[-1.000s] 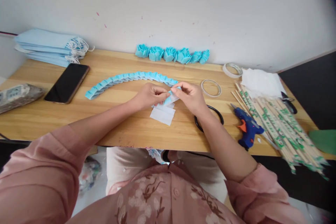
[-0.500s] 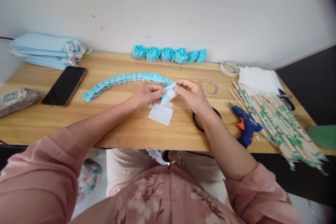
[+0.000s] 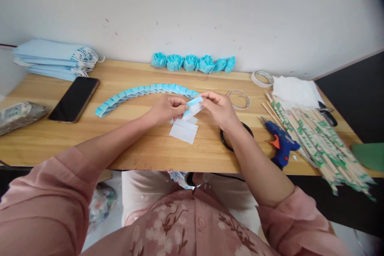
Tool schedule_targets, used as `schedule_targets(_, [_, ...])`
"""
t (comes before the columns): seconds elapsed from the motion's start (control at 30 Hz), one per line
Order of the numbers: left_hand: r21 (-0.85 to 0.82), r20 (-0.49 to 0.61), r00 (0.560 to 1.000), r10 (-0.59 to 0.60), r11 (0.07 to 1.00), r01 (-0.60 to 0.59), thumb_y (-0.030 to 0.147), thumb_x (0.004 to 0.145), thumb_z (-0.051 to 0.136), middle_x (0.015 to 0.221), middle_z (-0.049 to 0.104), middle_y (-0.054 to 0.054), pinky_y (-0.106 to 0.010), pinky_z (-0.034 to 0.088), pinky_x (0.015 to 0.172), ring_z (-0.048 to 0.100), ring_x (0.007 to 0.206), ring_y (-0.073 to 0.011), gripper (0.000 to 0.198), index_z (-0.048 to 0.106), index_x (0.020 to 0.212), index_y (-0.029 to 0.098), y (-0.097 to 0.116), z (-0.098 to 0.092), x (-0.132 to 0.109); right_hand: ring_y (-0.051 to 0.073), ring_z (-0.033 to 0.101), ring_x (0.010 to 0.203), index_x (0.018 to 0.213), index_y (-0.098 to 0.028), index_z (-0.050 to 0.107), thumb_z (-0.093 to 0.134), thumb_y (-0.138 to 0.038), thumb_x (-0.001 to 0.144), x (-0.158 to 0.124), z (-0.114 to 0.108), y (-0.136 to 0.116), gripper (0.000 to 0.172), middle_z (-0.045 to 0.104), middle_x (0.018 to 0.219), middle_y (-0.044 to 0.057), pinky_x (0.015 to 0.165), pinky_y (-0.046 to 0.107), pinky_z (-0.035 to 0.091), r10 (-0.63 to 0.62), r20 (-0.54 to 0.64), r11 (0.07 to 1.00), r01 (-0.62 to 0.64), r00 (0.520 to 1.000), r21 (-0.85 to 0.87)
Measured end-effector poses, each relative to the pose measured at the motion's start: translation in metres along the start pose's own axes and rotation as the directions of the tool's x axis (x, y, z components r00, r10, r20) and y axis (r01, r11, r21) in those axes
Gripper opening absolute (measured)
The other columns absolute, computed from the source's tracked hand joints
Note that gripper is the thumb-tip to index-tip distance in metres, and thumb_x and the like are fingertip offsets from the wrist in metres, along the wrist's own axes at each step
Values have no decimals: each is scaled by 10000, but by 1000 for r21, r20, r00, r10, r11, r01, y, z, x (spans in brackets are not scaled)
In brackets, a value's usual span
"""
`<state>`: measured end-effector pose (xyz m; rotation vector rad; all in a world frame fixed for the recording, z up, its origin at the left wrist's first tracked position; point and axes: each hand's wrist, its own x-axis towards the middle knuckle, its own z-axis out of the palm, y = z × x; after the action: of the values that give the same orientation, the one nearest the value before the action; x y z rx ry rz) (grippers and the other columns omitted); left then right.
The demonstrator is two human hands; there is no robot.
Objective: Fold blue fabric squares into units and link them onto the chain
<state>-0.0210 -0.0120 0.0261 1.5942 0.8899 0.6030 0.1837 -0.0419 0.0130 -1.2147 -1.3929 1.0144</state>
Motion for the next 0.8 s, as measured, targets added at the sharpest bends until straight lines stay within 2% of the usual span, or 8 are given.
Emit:
schedule_targets(0.17, [39, -13, 1000, 6, 999, -6, 229, 857, 615, 488, 531, 40, -155, 359, 444, 445, 417, -37, 276, 600, 596, 138, -1, 1, 0, 166, 644, 830, 962, -239, 795, 597, -468, 894, 0, -3, -1, 310, 738, 879, 7, 815, 312, 508, 3, 34, 999, -4, 999, 36])
schedule_targets(0.23, [55, -10, 1000, 19, 998, -19, 234, 853, 612, 493, 528, 42, -153, 345, 448, 438, 423, -34, 268, 601, 602, 138, -2, 2, -1, 173, 647, 853, 964, -240, 792, 611, -523, 885, -1, -3, -2, 344, 738, 895, 14, 820, 312, 507, 2, 53, 1000, -3, 999, 23])
schedule_targets(0.33, [80, -1, 999, 33, 996, -33, 253, 844, 612, 496, 525, 40, -158, 332, 455, 439, 438, -38, 268, 600, 602, 139, -2, 3, -1, 155, 620, 775, 900, -228, 772, 707, -529, 812, -2, 0, -5, 320, 713, 817, 3, 747, 287, 490, 13, 95, 999, -9, 995, -43])
schedule_targets(0.47, [94, -5, 999, 45, 995, -44, 280, 827, 629, 493, 515, 39, -169, 320, 459, 438, 449, -46, 266, 593, 602, 145, -2, 3, -2, 116, 534, 622, 779, -204, 719, 763, -469, 750, -3, 3, -4, 270, 638, 670, -26, 624, 262, 436, 21, 119, 999, -16, 993, -41])
schedule_targets(0.67, [89, -4, 997, 73, 993, -72, 376, 862, 627, 509, 527, 30, -175, 335, 454, 446, 447, -48, 335, 598, 619, 148, -2, 3, -2, 113, 533, 611, 768, -204, 713, 759, -433, 750, -2, 7, -1, 234, 650, 671, -25, 598, 253, 430, -8, 91, 999, 11, 996, -37])
schedule_targets(0.8, [80, -9, 995, 97, 992, -96, 367, 864, 626, 519, 534, 25, -174, 343, 454, 446, 446, -47, 350, 578, 595, 148, -1, 3, -2, 117, 550, 616, 767, -210, 716, 746, -425, 766, -4, 9, -1, 217, 670, 686, -21, 604, 259, 449, -17, 83, 998, 22, 996, -60])
